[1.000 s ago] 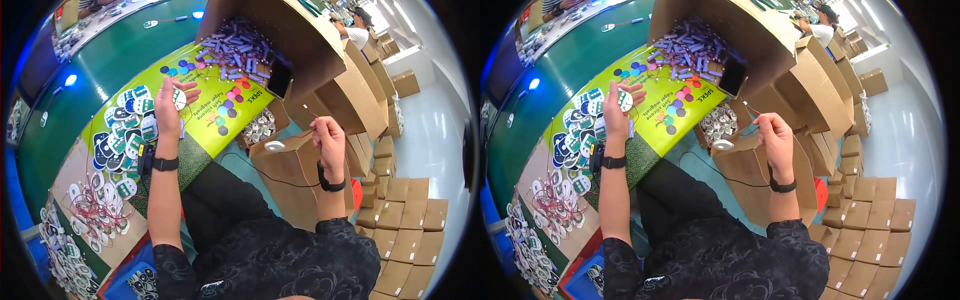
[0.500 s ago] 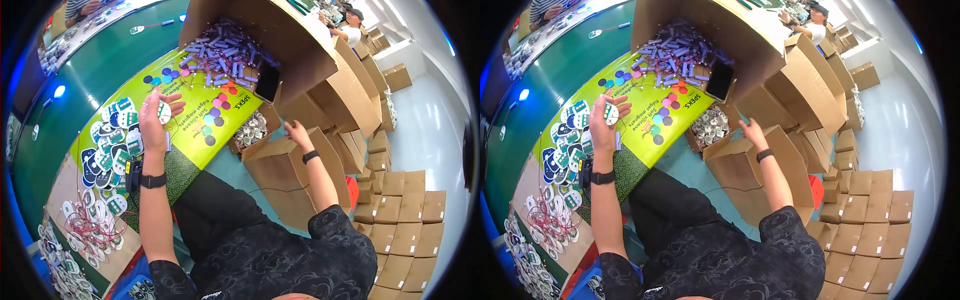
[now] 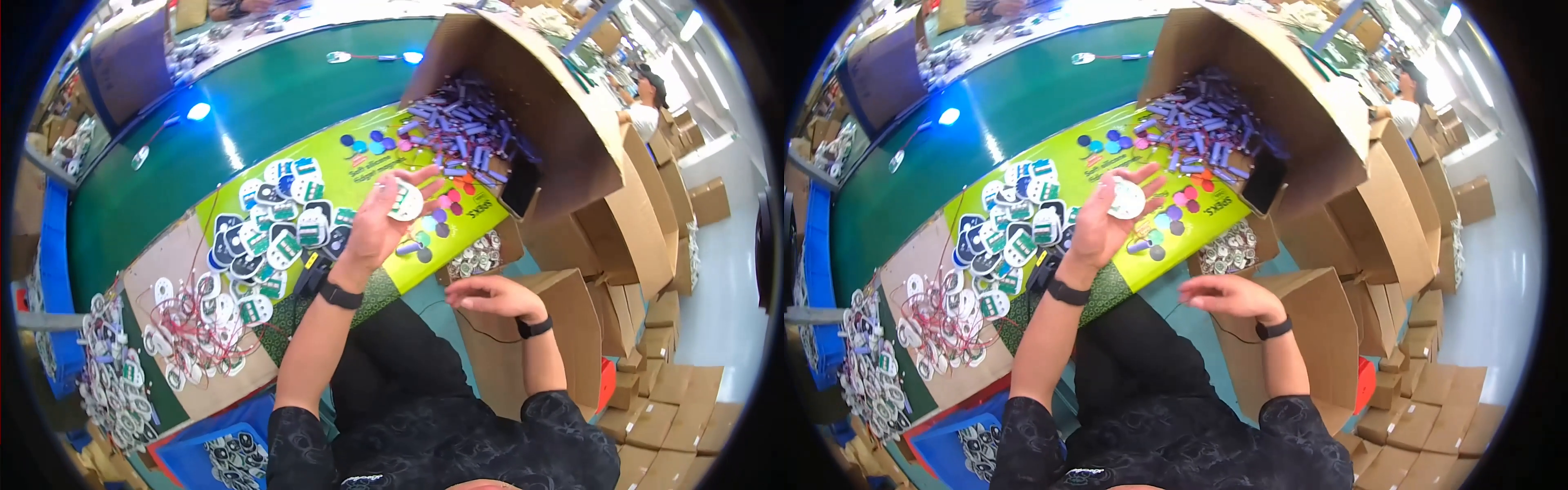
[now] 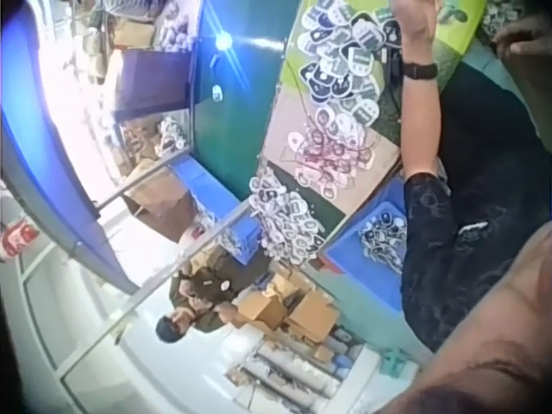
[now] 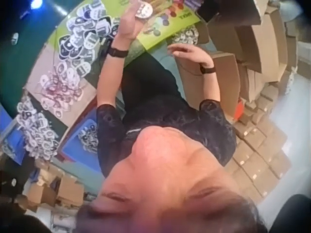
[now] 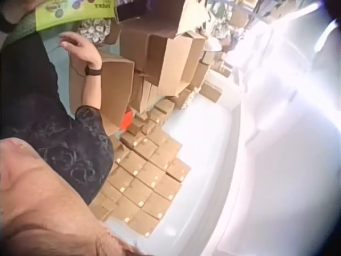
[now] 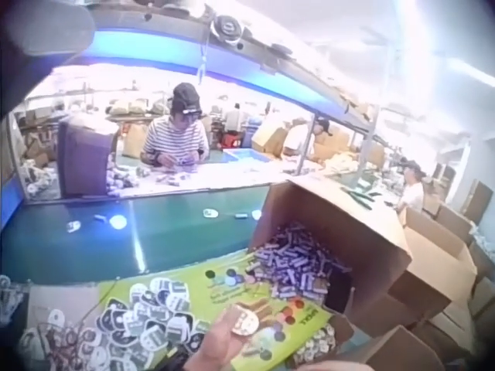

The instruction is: The person picks up a battery and a circuit board, connects them by hand, and then inserts the assembly into a white plastic housing.

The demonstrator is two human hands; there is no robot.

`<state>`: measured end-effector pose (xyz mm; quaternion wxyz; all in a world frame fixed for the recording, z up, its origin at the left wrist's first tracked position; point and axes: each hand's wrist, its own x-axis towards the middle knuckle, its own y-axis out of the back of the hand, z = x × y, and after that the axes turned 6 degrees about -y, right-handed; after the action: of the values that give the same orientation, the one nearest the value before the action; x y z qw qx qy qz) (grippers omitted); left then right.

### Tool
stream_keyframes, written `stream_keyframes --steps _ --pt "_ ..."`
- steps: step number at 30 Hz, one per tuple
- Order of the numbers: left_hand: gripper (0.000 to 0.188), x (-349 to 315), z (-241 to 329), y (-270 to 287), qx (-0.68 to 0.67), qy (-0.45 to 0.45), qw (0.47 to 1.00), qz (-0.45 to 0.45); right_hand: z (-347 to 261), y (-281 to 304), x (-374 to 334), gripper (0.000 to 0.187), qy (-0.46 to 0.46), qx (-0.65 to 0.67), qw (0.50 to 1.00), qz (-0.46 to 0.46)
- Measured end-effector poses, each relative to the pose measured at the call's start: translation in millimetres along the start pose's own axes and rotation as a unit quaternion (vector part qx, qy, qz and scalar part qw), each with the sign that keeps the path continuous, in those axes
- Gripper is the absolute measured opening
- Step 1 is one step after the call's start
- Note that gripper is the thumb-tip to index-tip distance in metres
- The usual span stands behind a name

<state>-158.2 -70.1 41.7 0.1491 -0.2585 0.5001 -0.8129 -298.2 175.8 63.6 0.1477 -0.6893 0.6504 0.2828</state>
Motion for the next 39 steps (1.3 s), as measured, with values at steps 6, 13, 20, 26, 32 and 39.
stream_keyframes --steps 6,13,20,26,32,39 --pt "0.031 3.6 16.8 22.0 0.095 -0.085 0.985 0.12 -49.4 -14.1 44.3 0.039 0.057 0.091 0.993 0.058" --pt "0.032 8.2 8.1 27.2 0.156 -0.13 0.97 0.13 -54.8 -51.5 120.3 0.09 0.237 -0.278 0.843 0.395" --pt "0.033 8.9 7.6 30.2 0.172 -0.142 0.966 0.13 -54.6 -45.1 139.1 0.06 0.252 -0.255 0.844 0.4" --pt "0.032 12.0 -12.4 36.8 0.286 -0.093 0.938 0.171 -40.1 -11.6 136.6 0.039 0.223 -0.243 0.8 0.501" --pt "0.035 2.8 -6.0 54.4 0.338 -0.109 0.92 0.168 -29.2 -19.8 157.4 0.041 0.24 -0.245 0.808 0.478" --pt "0.035 18.3 -22.3 52.0 0.368 -0.097 0.892 0.244 -13.8 -5.3 153.4 0.052 0.242 -0.045 0.815 0.525"
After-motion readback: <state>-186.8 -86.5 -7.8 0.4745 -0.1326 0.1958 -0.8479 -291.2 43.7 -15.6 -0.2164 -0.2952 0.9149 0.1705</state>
